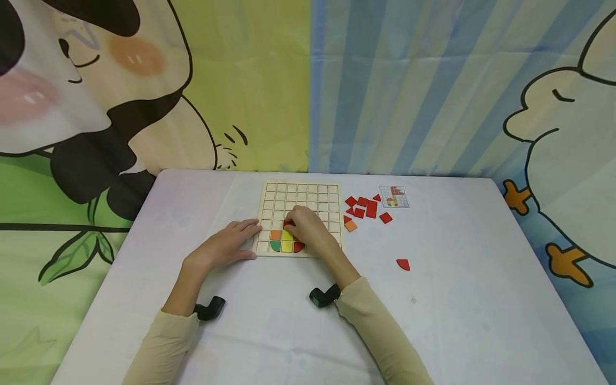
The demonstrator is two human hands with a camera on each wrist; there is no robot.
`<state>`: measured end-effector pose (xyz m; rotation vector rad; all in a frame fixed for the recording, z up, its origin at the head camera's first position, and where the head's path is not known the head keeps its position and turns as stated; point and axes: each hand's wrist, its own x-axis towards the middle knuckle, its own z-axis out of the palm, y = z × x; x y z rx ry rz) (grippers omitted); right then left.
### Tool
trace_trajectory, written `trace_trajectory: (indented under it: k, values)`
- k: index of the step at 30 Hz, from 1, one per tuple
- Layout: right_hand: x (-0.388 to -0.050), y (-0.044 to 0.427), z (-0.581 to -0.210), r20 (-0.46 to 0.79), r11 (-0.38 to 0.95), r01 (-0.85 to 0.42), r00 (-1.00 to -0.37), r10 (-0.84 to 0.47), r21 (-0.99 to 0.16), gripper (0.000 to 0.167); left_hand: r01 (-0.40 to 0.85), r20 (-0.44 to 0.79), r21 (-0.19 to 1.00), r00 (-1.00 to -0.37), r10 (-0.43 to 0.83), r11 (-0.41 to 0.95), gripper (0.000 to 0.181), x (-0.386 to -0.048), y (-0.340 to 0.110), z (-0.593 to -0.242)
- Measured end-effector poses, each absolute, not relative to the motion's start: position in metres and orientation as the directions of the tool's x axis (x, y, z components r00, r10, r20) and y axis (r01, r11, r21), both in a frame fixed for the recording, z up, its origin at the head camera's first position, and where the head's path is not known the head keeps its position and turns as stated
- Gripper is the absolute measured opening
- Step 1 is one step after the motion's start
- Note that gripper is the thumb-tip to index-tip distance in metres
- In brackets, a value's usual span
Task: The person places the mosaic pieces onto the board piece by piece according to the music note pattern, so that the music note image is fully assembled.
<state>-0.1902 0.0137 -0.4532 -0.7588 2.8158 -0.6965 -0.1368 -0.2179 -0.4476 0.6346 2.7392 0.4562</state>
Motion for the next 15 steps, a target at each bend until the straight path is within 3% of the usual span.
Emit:
trace_trajectory:
  k: [8, 15]
  values:
    - [-0.1914, 0.0142, -0.4526, -0.035, 0.762, -0.405, -0.873, -0.487, -0.504, 0.020, 0.384, -0.199, 0.359, -0.859, 0.472, 0.850, 0.074, -0.1363, -0.2172, -0.4467]
    - [-0.1914, 0.0156, -0.4516, -0.016, 0.756, -0.456, -0.852, -0.523, -0.470, 0.016, 0.385, -0.199, 0.361, -0.858, 0.473, 0.850, 0.075, -0.1358, -0.2174, -0.4476]
